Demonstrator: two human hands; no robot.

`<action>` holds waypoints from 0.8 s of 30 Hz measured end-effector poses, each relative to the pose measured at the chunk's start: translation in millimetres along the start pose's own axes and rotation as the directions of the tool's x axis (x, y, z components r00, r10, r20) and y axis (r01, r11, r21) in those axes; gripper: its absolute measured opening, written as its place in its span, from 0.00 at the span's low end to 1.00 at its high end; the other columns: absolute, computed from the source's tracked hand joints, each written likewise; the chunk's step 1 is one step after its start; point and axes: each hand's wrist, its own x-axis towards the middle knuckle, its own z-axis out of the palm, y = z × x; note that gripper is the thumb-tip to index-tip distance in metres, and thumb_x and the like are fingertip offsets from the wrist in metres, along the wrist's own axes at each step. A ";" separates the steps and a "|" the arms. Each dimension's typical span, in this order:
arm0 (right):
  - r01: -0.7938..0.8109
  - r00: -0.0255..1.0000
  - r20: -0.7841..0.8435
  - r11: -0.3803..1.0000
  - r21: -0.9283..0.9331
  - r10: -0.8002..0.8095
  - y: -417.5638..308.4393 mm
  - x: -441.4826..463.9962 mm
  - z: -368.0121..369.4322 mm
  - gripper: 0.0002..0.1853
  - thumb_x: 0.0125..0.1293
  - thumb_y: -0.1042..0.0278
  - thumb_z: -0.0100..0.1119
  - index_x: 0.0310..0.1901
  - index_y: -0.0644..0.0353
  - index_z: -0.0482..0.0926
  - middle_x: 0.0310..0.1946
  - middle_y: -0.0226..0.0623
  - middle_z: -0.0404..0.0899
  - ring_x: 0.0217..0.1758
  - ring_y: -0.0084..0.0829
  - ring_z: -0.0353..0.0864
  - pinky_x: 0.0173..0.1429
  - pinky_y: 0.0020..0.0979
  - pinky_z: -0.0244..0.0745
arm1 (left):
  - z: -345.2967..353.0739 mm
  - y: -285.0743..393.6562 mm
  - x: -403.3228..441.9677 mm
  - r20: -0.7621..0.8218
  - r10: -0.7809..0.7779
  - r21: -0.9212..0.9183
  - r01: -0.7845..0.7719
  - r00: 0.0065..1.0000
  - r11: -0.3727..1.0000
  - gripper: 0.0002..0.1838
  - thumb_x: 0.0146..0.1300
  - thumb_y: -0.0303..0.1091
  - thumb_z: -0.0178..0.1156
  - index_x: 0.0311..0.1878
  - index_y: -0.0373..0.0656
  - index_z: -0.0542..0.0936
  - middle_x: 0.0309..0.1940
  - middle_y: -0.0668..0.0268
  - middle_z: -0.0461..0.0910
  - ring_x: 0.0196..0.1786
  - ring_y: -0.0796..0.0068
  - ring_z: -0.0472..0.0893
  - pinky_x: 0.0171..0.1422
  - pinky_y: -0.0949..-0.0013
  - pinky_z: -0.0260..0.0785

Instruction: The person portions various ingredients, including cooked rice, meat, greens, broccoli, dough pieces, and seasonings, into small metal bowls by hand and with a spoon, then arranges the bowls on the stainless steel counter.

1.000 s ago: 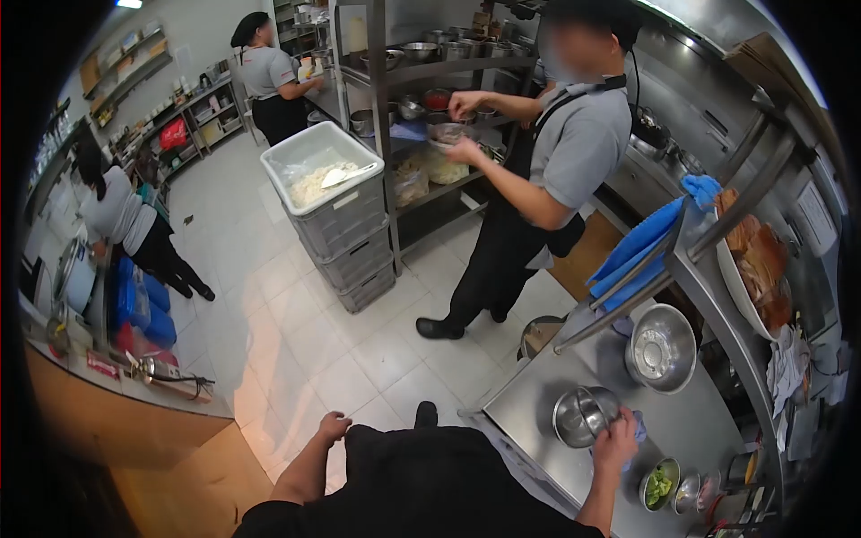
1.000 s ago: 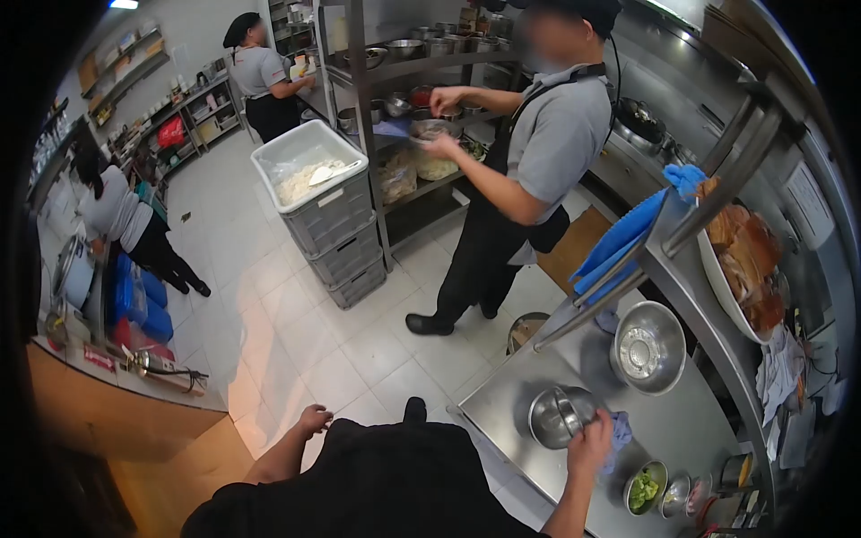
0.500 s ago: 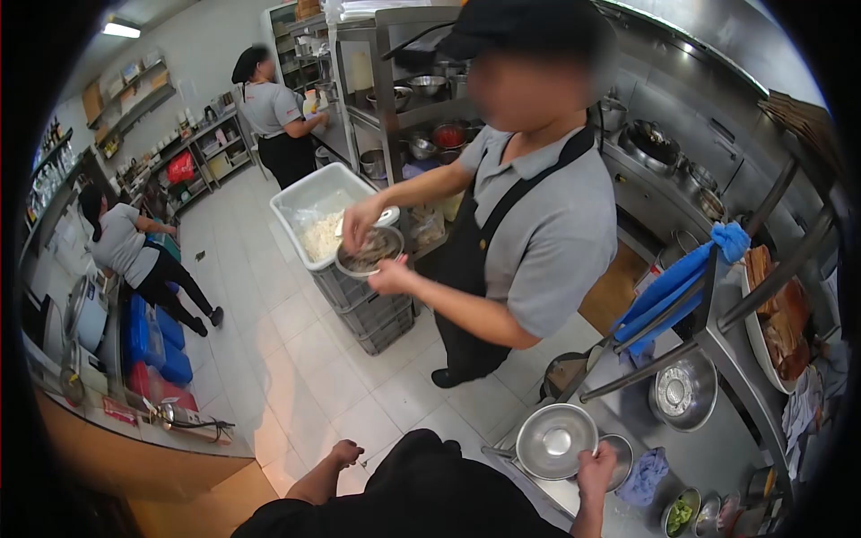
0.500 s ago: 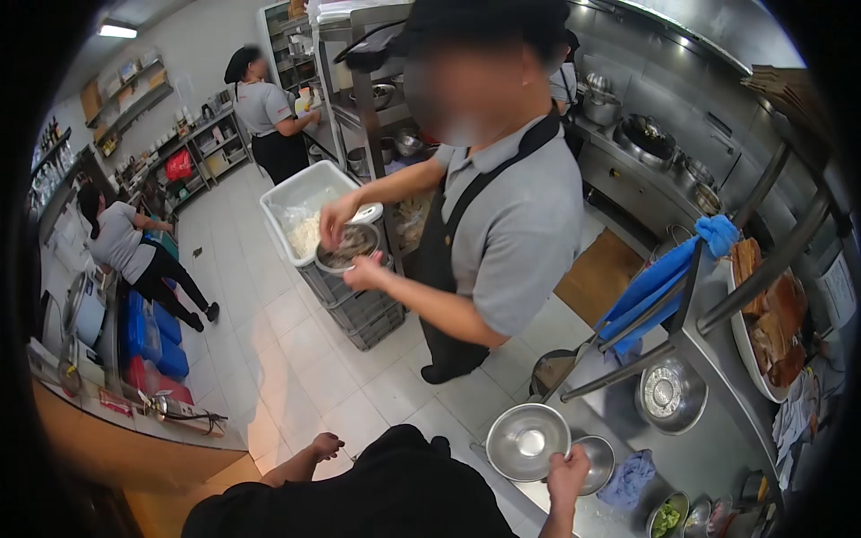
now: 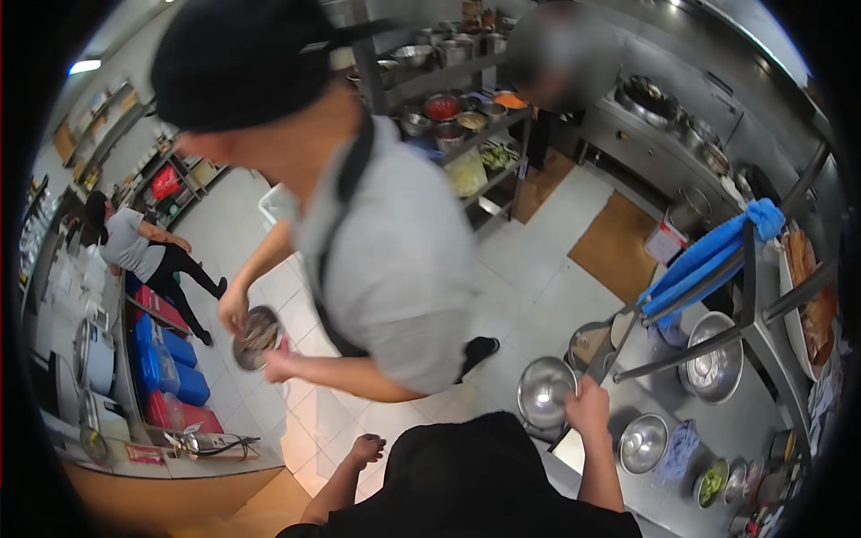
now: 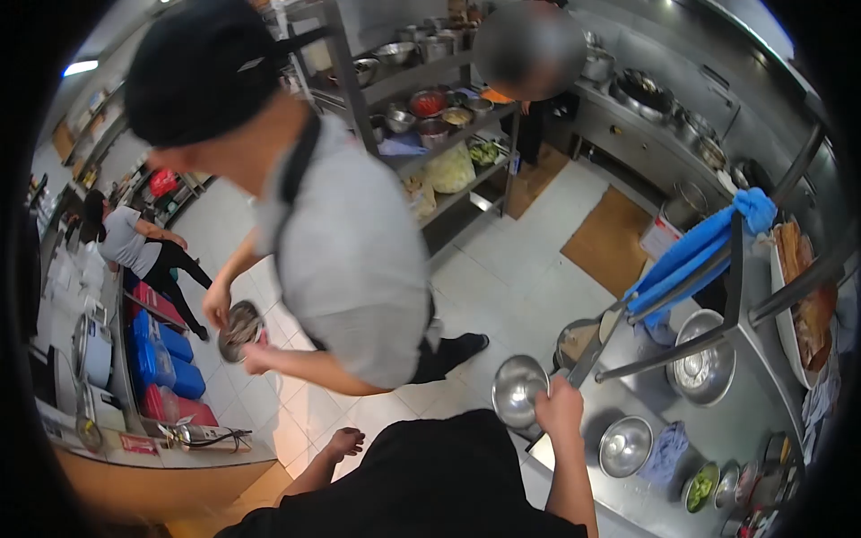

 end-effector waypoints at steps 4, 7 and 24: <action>-0.014 0.998 0.069 1.000 0.026 0.012 -17.3 52.1 31.8 0.12 0.58 0.64 0.63 0.34 0.66 0.77 0.31 0.58 0.83 0.39 0.62 0.83 0.45 0.56 0.76 | 47.1 38.4 28.1 0.041 0.184 0.252 -0.188 0.982 0.949 0.33 0.60 0.44 0.68 0.66 0.36 0.78 0.50 0.52 0.86 0.51 0.63 0.86 0.55 0.63 0.79; -0.056 0.993 0.107 0.996 0.073 0.048 -28.9 100.6 50.7 0.12 0.58 0.64 0.63 0.32 0.66 0.75 0.30 0.58 0.82 0.41 0.63 0.82 0.47 0.56 0.75 | 93.7 103.8 45.8 0.114 0.419 0.408 -0.427 0.901 0.807 0.31 0.62 0.49 0.68 0.64 0.39 0.80 0.50 0.56 0.87 0.52 0.62 0.86 0.59 0.65 0.76; -0.444 0.845 0.509 0.746 0.497 0.164 -5.9 425.7 155.2 0.13 0.62 0.75 0.59 0.25 0.62 0.64 0.17 0.42 0.76 0.17 0.33 0.83 0.18 0.34 0.75 | 126.9 608.7 249.0 -0.376 0.768 0.282 -0.725 0.518 0.628 0.18 0.66 0.37 0.63 0.54 0.36 0.81 0.46 0.53 0.86 0.50 0.61 0.85 0.58 0.60 0.75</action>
